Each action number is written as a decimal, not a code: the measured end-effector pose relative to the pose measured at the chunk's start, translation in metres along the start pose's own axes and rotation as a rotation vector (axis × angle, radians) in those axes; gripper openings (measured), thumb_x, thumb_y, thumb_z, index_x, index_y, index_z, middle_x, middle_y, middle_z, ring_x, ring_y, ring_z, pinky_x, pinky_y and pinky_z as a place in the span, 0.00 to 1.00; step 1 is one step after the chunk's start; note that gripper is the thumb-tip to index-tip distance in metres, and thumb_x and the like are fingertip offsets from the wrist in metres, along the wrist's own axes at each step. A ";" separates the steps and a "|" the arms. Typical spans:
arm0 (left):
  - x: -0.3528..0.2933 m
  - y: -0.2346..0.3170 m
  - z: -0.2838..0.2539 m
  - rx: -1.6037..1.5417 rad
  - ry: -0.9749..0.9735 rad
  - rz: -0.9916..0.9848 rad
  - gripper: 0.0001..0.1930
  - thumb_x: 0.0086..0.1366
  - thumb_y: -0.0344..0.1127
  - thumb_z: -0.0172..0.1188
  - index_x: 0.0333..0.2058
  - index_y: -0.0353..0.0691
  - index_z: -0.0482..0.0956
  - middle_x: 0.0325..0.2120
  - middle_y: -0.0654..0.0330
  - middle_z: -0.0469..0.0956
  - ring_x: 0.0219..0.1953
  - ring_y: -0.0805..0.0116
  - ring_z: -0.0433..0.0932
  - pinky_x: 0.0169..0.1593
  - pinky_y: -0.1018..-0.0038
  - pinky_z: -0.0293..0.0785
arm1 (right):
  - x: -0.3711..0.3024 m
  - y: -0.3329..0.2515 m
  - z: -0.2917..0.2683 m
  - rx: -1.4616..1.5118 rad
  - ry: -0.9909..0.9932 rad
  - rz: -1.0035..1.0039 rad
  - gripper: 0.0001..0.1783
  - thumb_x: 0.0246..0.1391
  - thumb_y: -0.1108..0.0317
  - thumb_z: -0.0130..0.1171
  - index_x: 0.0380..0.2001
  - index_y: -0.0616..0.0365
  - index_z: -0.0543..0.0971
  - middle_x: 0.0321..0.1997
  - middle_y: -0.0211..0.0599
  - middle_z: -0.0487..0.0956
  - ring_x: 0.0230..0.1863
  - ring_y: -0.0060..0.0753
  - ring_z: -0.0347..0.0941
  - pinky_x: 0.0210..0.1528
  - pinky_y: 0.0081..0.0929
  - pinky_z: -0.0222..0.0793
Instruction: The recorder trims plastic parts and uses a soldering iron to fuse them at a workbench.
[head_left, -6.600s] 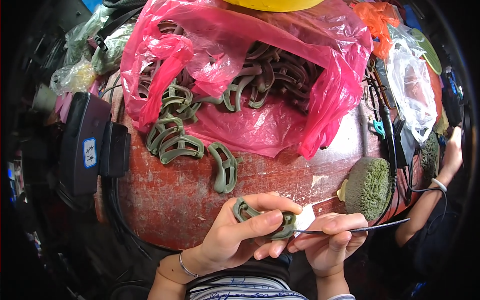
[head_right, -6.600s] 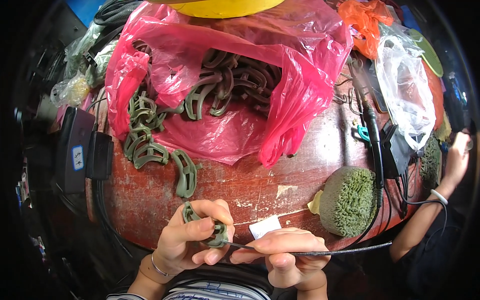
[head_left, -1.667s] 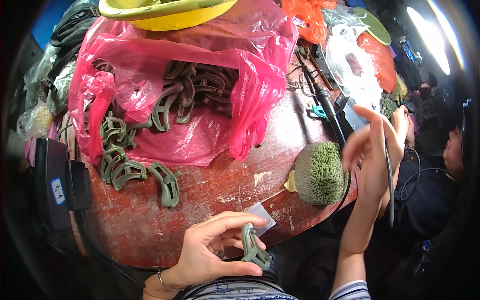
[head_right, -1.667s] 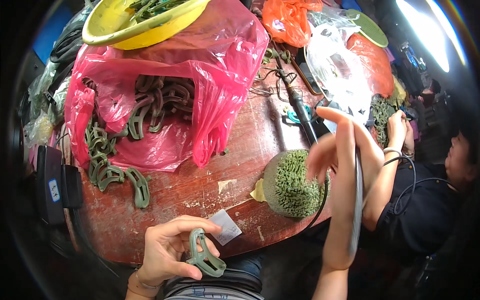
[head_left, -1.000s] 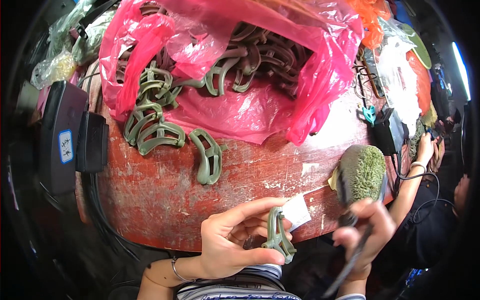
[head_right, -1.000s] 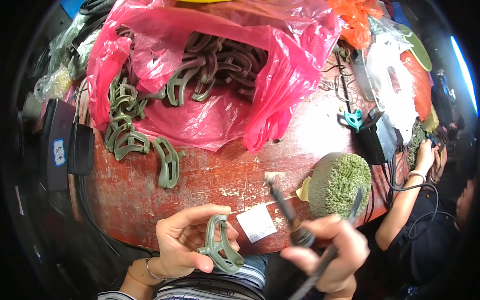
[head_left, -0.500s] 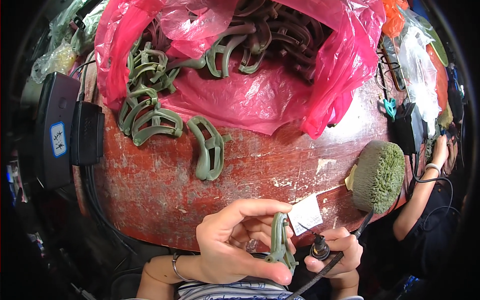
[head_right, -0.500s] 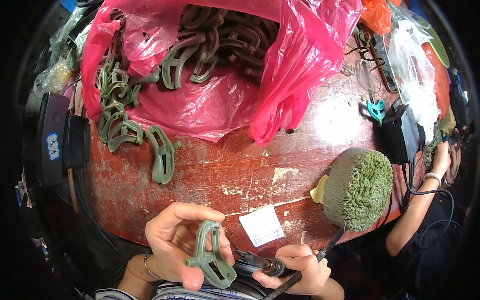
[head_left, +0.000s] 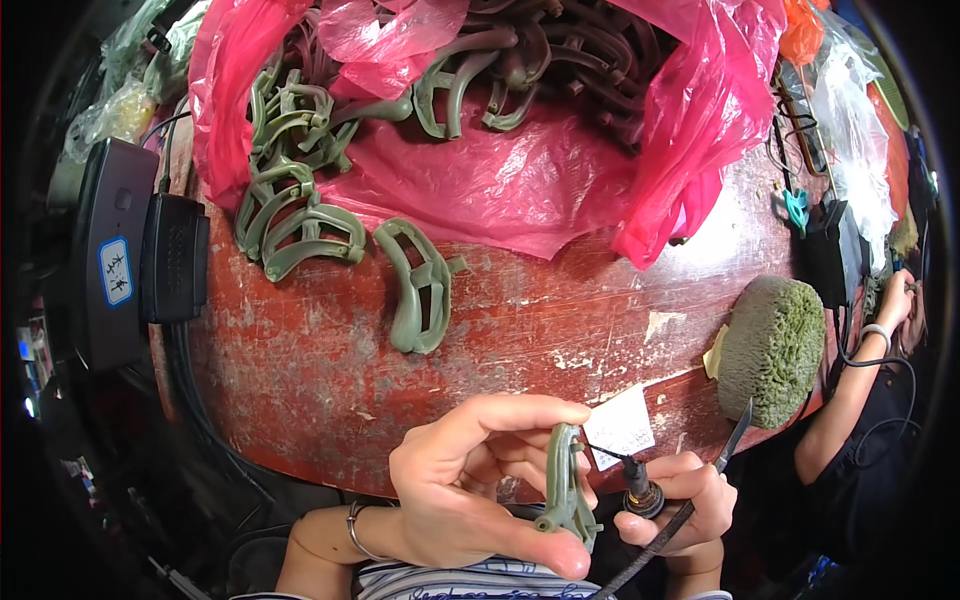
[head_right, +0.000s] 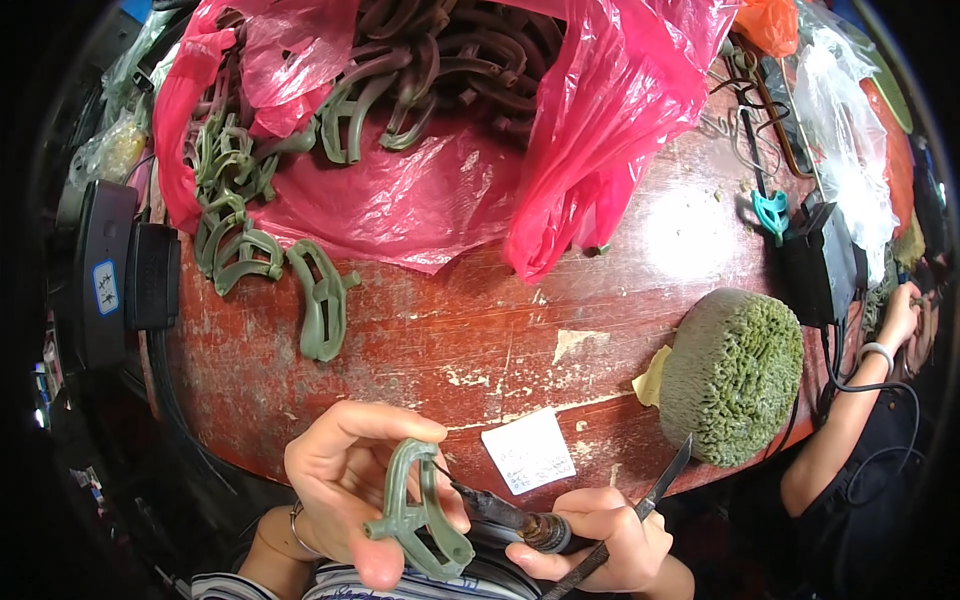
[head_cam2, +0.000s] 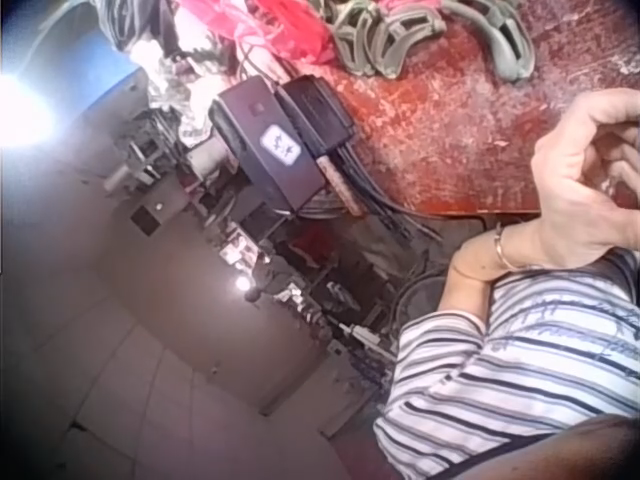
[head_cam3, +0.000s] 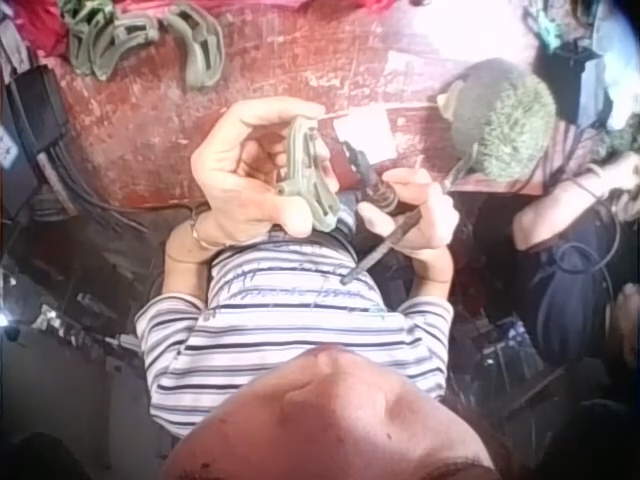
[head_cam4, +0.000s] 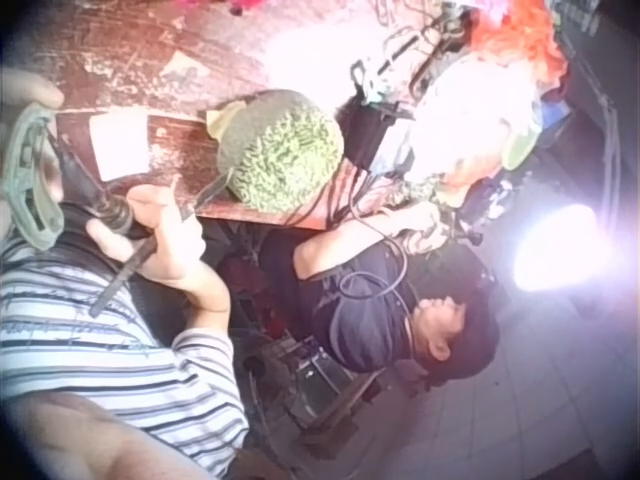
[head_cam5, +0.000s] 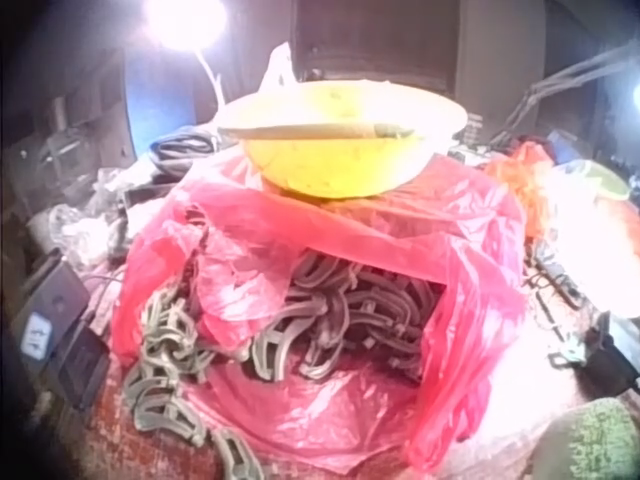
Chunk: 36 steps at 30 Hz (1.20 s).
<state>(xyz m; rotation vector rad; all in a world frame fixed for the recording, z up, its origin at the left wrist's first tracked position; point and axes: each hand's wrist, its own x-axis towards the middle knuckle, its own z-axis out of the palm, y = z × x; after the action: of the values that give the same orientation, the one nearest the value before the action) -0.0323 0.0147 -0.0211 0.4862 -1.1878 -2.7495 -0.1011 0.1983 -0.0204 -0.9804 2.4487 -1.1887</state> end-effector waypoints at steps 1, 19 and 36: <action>-0.001 -0.001 -0.001 0.001 0.003 0.002 0.34 0.34 0.22 0.70 0.43 0.25 0.64 0.31 0.51 0.73 0.32 0.69 0.76 0.35 0.78 0.74 | 0.000 0.001 0.001 0.024 0.024 -0.012 0.28 0.34 0.45 0.62 0.16 0.59 0.65 0.16 0.33 0.74 0.14 0.25 0.69 0.16 0.17 0.64; 0.000 0.001 -0.001 0.040 -0.029 0.042 0.34 0.35 0.21 0.69 0.44 0.26 0.63 0.31 0.52 0.73 0.32 0.69 0.76 0.35 0.78 0.74 | 0.003 -0.007 -0.002 -0.016 -0.032 0.056 0.29 0.33 0.44 0.62 0.16 0.60 0.66 0.17 0.34 0.75 0.14 0.26 0.71 0.17 0.17 0.64; 0.000 -0.001 -0.001 0.005 -0.009 0.061 0.34 0.35 0.22 0.69 0.44 0.24 0.64 0.30 0.52 0.73 0.32 0.69 0.76 0.36 0.78 0.74 | 0.004 -0.005 0.002 0.026 0.001 0.062 0.28 0.33 0.44 0.62 0.15 0.59 0.66 0.16 0.34 0.75 0.14 0.25 0.70 0.16 0.17 0.63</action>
<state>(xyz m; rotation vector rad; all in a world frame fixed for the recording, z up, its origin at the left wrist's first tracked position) -0.0314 0.0144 -0.0226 0.4313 -1.1909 -2.7005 -0.1007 0.1924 -0.0170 -0.8906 2.4395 -1.1970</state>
